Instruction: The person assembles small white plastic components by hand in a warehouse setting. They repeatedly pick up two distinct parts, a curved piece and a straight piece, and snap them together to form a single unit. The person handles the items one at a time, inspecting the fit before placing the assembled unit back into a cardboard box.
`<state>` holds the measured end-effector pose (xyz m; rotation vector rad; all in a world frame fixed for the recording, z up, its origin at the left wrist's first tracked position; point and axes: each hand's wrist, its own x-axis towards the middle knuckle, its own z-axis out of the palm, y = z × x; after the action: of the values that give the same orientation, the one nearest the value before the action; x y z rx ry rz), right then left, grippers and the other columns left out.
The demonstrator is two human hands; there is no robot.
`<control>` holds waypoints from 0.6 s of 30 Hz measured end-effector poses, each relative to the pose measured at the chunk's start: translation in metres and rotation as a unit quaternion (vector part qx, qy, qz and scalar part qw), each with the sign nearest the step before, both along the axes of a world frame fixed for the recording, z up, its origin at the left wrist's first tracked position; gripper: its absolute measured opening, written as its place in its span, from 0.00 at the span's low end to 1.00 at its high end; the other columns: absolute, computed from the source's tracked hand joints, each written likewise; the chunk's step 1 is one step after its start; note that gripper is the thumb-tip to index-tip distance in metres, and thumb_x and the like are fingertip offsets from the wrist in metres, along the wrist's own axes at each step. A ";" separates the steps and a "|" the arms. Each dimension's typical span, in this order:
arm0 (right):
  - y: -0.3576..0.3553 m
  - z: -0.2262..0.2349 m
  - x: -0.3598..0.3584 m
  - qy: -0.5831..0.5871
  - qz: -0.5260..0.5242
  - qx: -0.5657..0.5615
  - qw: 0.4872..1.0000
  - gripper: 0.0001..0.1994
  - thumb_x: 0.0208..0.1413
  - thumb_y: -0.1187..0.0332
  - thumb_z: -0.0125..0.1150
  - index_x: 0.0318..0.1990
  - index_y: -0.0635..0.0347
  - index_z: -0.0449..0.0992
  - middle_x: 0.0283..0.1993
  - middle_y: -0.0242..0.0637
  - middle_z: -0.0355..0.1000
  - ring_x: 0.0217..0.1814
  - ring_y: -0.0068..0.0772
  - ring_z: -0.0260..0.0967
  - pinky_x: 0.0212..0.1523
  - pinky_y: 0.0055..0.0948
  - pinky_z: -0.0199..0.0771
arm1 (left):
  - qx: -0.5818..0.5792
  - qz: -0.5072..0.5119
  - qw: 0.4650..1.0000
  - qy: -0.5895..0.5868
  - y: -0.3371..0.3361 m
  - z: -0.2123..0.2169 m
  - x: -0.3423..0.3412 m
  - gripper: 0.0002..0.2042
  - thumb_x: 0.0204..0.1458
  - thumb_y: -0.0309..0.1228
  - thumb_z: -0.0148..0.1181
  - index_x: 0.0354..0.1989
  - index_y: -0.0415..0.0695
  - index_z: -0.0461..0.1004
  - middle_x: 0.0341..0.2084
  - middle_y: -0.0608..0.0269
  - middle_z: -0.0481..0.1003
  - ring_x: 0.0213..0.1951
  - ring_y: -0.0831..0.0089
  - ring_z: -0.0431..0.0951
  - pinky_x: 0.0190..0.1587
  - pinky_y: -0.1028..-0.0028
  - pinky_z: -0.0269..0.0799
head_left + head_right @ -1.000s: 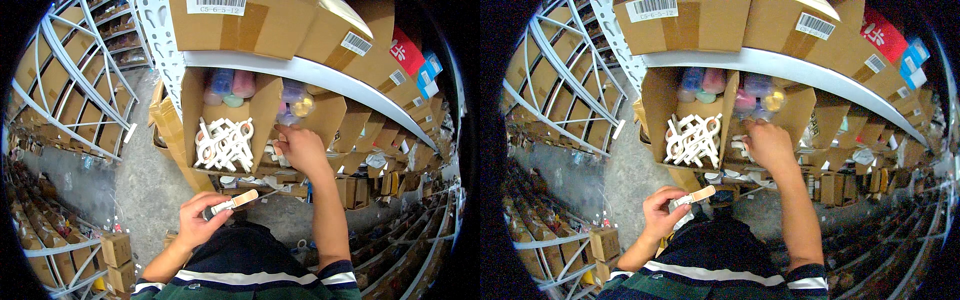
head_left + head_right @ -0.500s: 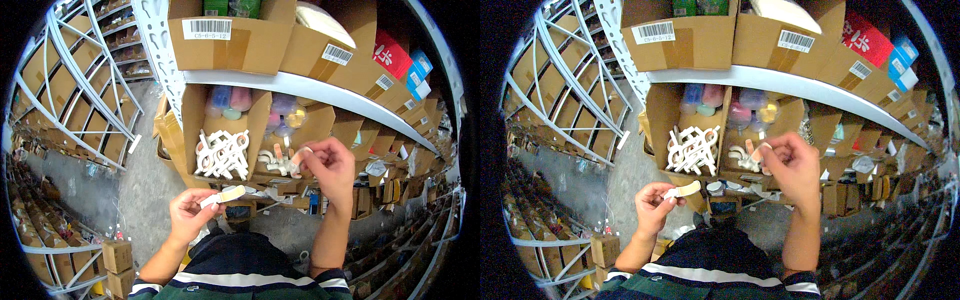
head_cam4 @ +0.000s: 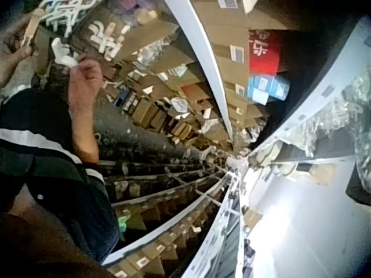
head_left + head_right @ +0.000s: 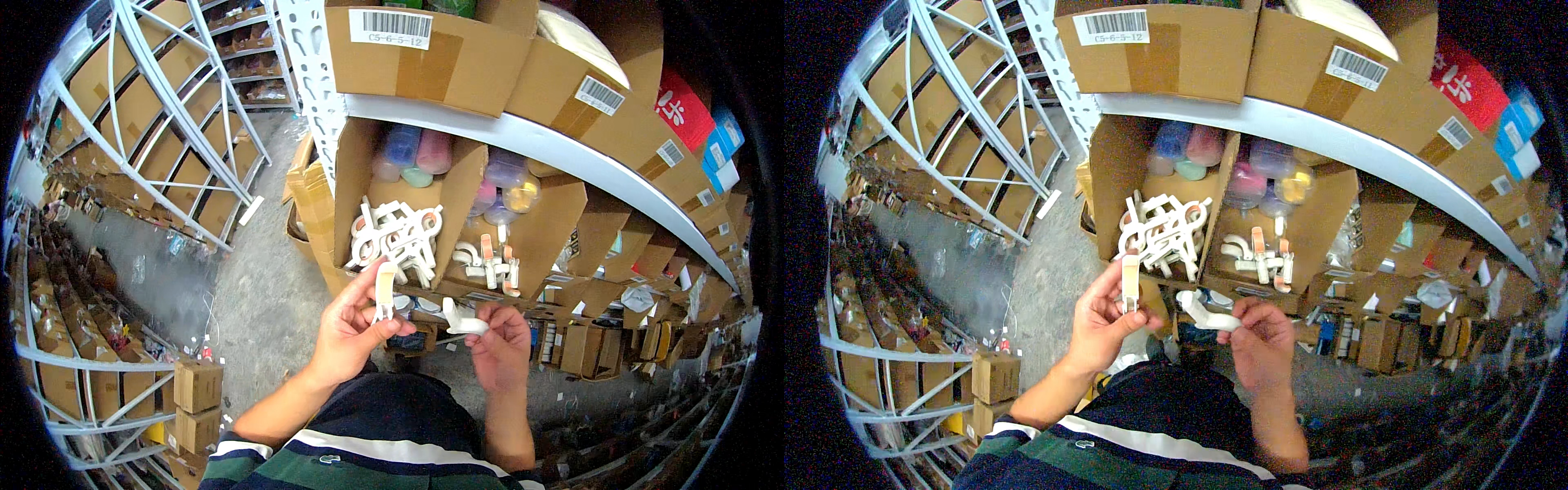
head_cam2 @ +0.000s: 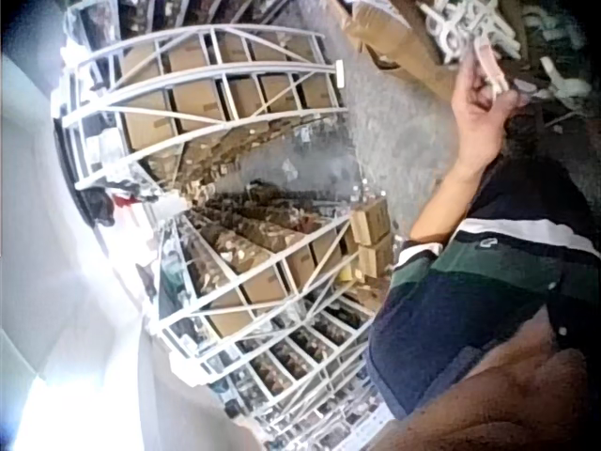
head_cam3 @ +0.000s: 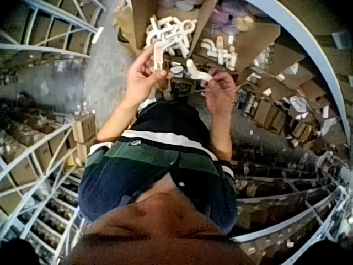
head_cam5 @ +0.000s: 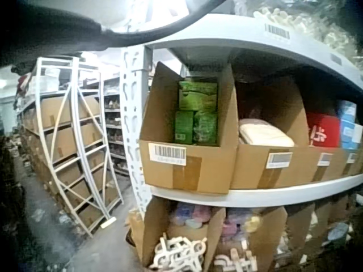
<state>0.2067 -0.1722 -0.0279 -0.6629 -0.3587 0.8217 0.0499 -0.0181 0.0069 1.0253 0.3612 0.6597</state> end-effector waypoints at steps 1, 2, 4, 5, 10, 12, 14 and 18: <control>0.000 -0.002 -0.002 0.010 0.002 0.006 1.000 0.13 0.46 0.83 0.61 0.42 0.66 0.72 0.45 0.43 0.68 0.41 0.36 0.72 0.39 0.34 0.80 | 0.003 -0.014 1.000 0.026 0.001 -0.006 -0.002 0.32 0.51 0.12 0.56 0.65 0.38 0.54 0.40 0.58 0.70 0.37 0.69 0.79 0.40 0.73 0.79; -0.001 -0.007 -0.004 -0.020 0.005 -0.015 1.000 0.17 0.50 0.82 0.60 0.48 0.66 0.71 0.47 0.44 0.71 0.44 0.36 0.73 0.41 0.34 0.80 | 0.005 -0.028 0.998 0.051 0.002 -0.012 -0.003 0.32 0.51 0.13 0.56 0.65 0.39 0.53 0.40 0.58 0.70 0.36 0.70 0.79 0.38 0.74 0.78; 0.008 0.006 -0.008 0.007 0.031 -0.017 0.999 0.16 0.53 0.81 0.57 0.50 0.66 0.70 0.48 0.45 0.72 0.47 0.37 0.73 0.42 0.34 0.80 | 0.005 -0.031 0.999 0.028 0.004 -0.017 -0.006 0.31 0.51 0.13 0.56 0.64 0.40 0.52 0.40 0.58 0.69 0.36 0.73 0.76 0.38 0.76 0.75; 0.014 0.011 -0.012 0.020 0.044 -0.018 0.999 0.15 0.54 0.81 0.56 0.51 0.67 0.70 0.49 0.46 0.72 0.48 0.38 0.74 0.43 0.34 0.80 | 0.005 -0.033 0.999 0.017 0.004 -0.019 -0.008 0.31 0.52 0.14 0.56 0.64 0.41 0.51 0.41 0.59 0.68 0.36 0.74 0.75 0.37 0.77 0.73; 0.025 -0.002 -0.020 0.072 0.112 -0.014 0.991 0.14 0.60 0.76 0.51 0.53 0.68 0.69 0.49 0.49 0.72 0.46 0.42 0.76 0.45 0.36 0.80 | -0.051 -0.011 0.997 -0.056 -0.001 -0.010 -0.009 0.24 0.57 0.24 0.54 0.61 0.43 0.54 0.40 0.62 0.66 0.35 0.77 0.65 0.40 0.79 0.63; 0.027 -0.001 -0.023 0.083 0.116 -0.038 0.989 0.13 0.60 0.75 0.50 0.51 0.69 0.70 0.53 0.52 0.71 0.41 0.41 0.77 0.43 0.35 0.81 | -0.062 -0.006 0.996 -0.061 0.000 -0.013 -0.010 0.20 0.60 0.31 0.52 0.59 0.44 0.57 0.39 0.63 0.67 0.32 0.78 0.63 0.36 0.79 0.61; 0.028 -0.001 -0.023 0.070 0.114 -0.038 0.990 0.12 0.59 0.76 0.50 0.49 0.70 0.72 0.54 0.55 0.70 0.38 0.41 0.78 0.40 0.34 0.82 | -0.038 0.007 0.998 -0.043 -0.001 -0.020 -0.013 0.19 0.60 0.30 0.53 0.58 0.42 0.60 0.38 0.64 0.68 0.32 0.78 0.66 0.36 0.79 0.63; 0.024 0.000 -0.021 0.009 0.090 -0.064 0.994 0.10 0.57 0.77 0.51 0.44 0.72 0.75 0.51 0.59 0.71 0.33 0.39 0.78 0.35 0.31 0.82 | 0.025 0.024 0.999 -0.002 -0.001 -0.023 -0.019 0.15 0.59 0.28 0.55 0.53 0.39 0.65 0.37 0.66 0.72 0.35 0.79 0.73 0.38 0.79 0.69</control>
<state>0.1857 -0.1481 -0.0283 -0.7490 -0.3560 1.0283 0.0308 -0.0189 -0.0160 1.0649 0.3679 0.7178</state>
